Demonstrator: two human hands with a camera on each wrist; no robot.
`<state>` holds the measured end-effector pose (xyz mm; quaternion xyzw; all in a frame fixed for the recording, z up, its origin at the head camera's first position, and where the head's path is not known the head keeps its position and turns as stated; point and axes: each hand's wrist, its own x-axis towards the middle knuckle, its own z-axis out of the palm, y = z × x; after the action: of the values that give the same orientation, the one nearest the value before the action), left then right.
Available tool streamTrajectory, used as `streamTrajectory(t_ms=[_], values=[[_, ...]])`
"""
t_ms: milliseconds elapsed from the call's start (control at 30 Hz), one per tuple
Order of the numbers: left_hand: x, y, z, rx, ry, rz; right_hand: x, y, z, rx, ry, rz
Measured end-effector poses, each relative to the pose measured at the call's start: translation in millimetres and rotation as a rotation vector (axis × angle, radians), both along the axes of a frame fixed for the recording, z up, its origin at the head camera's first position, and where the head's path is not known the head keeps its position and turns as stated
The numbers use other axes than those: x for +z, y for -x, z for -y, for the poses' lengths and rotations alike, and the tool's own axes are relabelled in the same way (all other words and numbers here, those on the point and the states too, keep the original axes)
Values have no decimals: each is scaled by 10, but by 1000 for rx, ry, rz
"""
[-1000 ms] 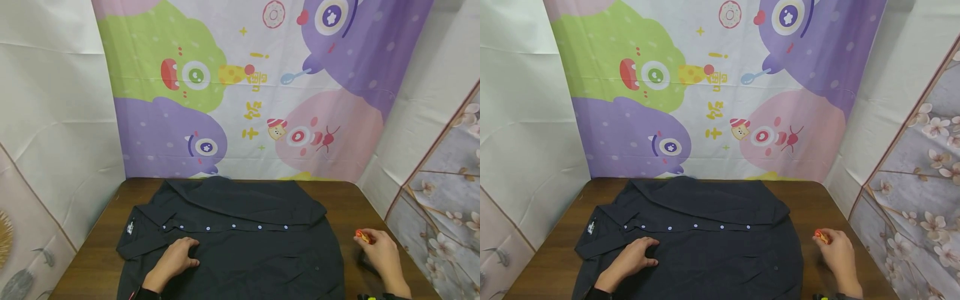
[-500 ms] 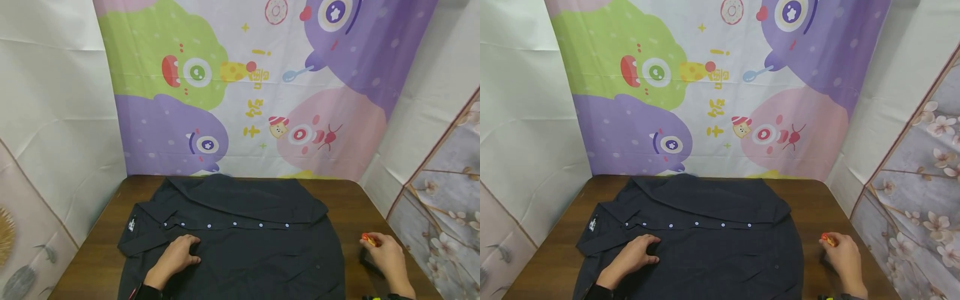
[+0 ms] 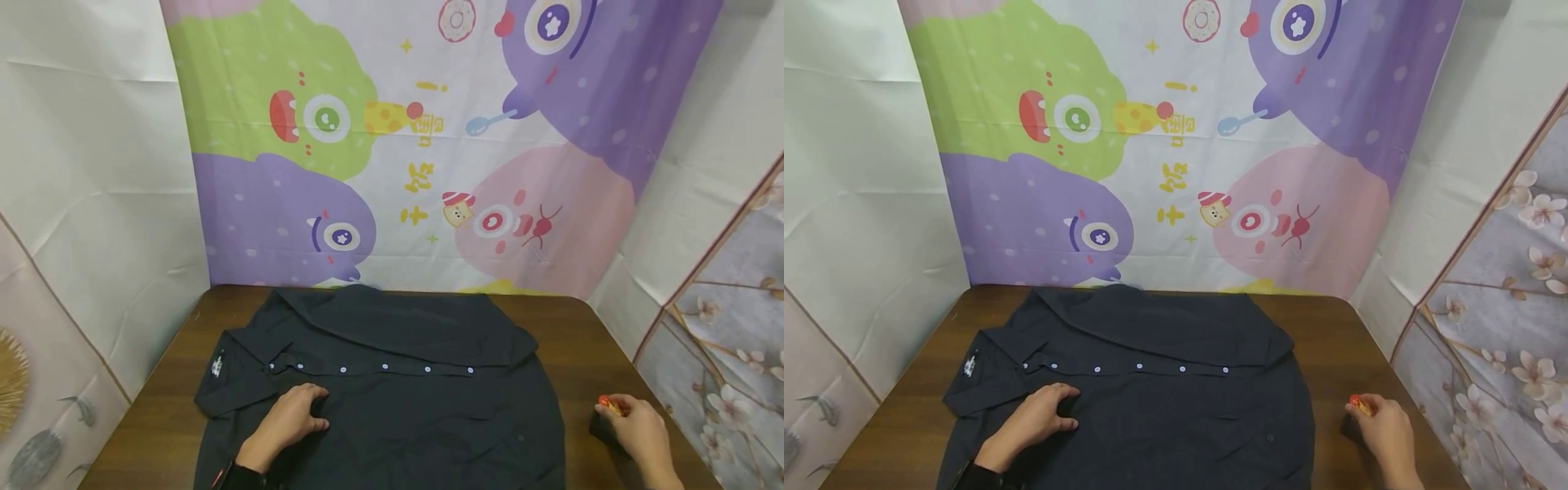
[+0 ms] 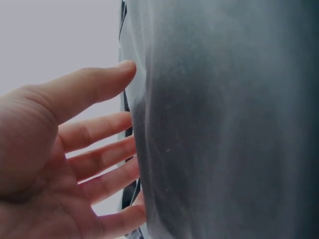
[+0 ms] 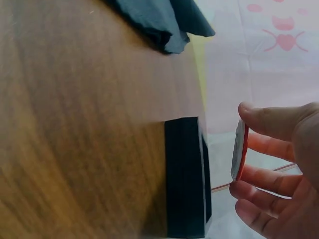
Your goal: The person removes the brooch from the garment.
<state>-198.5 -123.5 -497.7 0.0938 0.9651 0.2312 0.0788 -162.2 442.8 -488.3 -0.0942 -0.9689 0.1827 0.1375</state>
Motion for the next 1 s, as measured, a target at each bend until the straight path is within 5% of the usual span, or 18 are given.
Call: streamTrajectory(t_ms=[333, 1000], values=[[-2, -9, 10, 2, -6, 4, -21, -17, -48, -72, 17, 108], [-14, -3, 28, -9, -7, 3, -67, -5, -190, 11, 0, 219]])
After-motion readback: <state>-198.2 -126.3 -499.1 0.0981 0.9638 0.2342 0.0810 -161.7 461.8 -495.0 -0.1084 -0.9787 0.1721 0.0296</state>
